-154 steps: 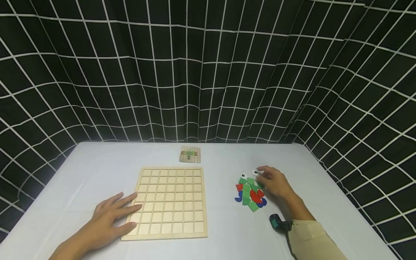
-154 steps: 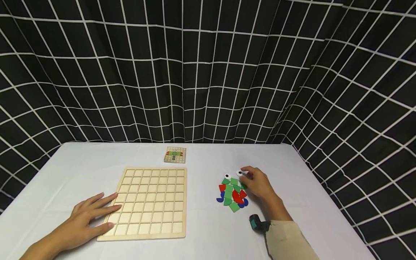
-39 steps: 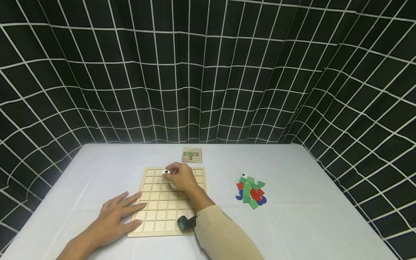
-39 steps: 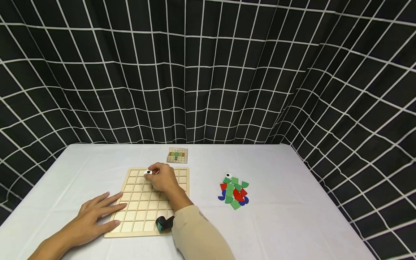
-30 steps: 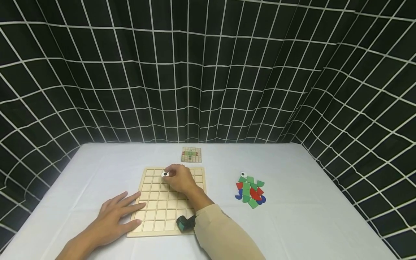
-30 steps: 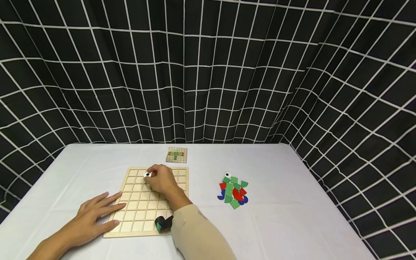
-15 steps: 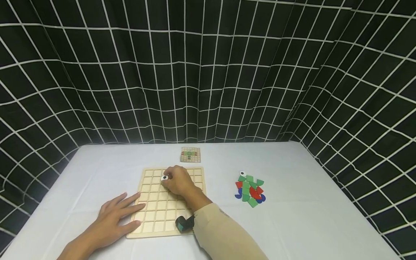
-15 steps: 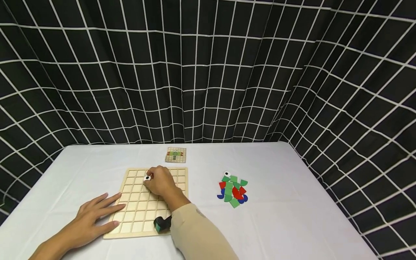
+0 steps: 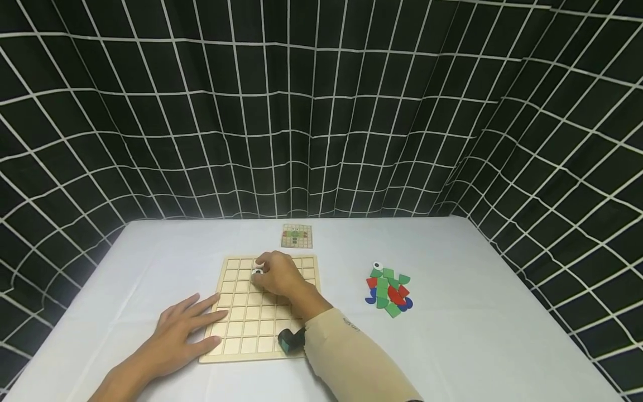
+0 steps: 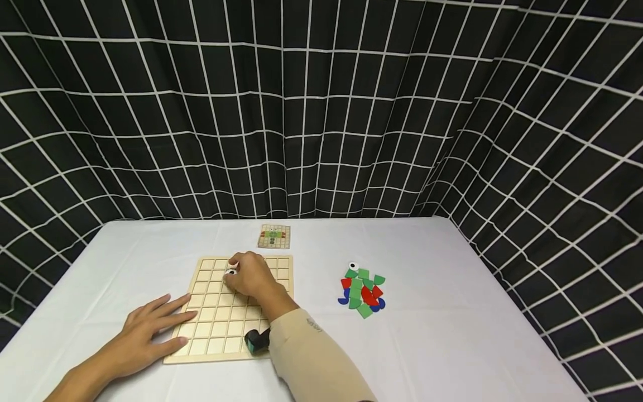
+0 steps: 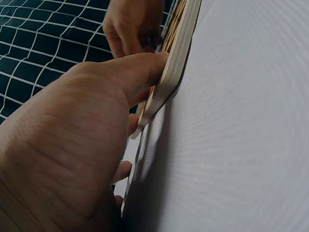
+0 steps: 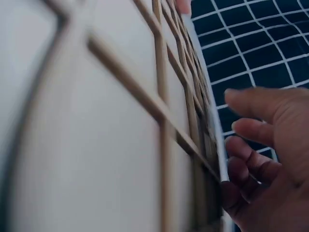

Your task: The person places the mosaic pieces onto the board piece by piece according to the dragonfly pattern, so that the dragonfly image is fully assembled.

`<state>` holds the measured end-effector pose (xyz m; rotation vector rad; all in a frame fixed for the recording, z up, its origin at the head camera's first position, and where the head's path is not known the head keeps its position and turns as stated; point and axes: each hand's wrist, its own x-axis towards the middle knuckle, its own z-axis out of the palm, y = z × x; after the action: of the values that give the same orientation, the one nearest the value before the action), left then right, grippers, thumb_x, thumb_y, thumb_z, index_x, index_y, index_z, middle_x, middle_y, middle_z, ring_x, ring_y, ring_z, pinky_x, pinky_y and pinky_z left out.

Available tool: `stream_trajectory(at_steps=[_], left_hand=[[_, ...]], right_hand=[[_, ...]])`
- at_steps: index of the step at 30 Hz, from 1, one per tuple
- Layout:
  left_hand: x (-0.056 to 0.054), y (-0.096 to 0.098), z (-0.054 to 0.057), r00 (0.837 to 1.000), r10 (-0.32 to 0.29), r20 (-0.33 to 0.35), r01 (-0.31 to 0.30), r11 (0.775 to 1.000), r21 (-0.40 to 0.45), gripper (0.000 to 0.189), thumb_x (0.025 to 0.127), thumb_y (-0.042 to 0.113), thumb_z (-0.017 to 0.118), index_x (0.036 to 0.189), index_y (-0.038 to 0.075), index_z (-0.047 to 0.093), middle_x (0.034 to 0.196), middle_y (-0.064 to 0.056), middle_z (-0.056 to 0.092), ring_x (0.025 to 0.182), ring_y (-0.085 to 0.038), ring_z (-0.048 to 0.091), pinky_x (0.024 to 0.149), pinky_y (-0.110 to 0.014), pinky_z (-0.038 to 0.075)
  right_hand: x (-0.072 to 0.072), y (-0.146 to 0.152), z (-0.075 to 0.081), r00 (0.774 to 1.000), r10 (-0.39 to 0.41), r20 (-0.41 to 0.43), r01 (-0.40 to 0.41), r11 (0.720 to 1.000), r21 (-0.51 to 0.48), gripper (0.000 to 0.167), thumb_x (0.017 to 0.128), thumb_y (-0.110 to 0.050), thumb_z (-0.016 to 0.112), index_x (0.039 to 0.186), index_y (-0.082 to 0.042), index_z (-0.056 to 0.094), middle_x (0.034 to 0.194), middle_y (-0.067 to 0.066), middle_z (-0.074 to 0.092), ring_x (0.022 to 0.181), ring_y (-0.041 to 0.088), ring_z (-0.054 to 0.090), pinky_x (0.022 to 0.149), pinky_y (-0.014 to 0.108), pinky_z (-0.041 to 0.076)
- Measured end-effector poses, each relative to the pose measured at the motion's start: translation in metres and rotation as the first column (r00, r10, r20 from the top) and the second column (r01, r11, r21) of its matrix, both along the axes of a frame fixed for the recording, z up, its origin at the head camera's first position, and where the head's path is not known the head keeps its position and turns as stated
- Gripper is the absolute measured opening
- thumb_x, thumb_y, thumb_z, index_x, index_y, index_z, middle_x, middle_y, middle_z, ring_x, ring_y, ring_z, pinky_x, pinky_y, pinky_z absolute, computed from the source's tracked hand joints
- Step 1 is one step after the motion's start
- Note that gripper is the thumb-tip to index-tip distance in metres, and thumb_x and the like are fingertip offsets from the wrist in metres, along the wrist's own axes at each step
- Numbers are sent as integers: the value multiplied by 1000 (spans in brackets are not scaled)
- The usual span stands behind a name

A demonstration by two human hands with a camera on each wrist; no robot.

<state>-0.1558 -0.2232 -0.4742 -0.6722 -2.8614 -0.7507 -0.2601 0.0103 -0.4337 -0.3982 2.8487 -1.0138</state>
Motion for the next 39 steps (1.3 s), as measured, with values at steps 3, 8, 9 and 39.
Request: stream_trajectory(at_steps=[3, 8, 9, 39], left_hand=[[-1, 1, 1, 1000, -3, -18, 3, 1000, 2, 43, 82, 50, 64, 121, 35, 61, 144, 2, 44, 134, -39, 28, 101, -60, 17], [-2, 4, 5, 1000, 2, -21, -2, 1000, 0, 42, 82, 51, 63, 121, 35, 61, 144, 2, 44, 134, -38, 29, 101, -59, 17], [-2, 4, 6, 1000, 4, -17, -4, 1000, 0, 42, 82, 51, 63, 121, 35, 61, 144, 2, 44, 134, -38, 29, 101, -59, 17], [2, 4, 4, 1000, 10, -9, -10, 1000, 6, 42, 81, 49, 64, 120, 34, 62, 143, 2, 45, 134, -38, 30, 101, -58, 18]], right_hand=[[0, 6, 17, 1000, 17, -10, -18, 999, -38, 38, 83, -31, 69, 117, -16, 63, 95, -1, 63, 84, 12, 57, 69, 24, 49], [5, 18, 56, 993, 31, -110, -35, 999, -35, 38, 84, -34, 68, 118, -18, 62, 99, 1, 63, 92, 18, 57, 67, 25, 47], [7, 21, 64, 989, 39, -140, -44, 998, -33, 38, 84, -33, 68, 118, -19, 63, 99, 1, 63, 92, 20, 58, 67, 25, 47], [64, 167, 106, 776, 102, -623, -255, 954, -160, 37, 76, -11, 75, 112, -15, 65, 105, -2, 64, 91, 10, 52, 76, 31, 47]])
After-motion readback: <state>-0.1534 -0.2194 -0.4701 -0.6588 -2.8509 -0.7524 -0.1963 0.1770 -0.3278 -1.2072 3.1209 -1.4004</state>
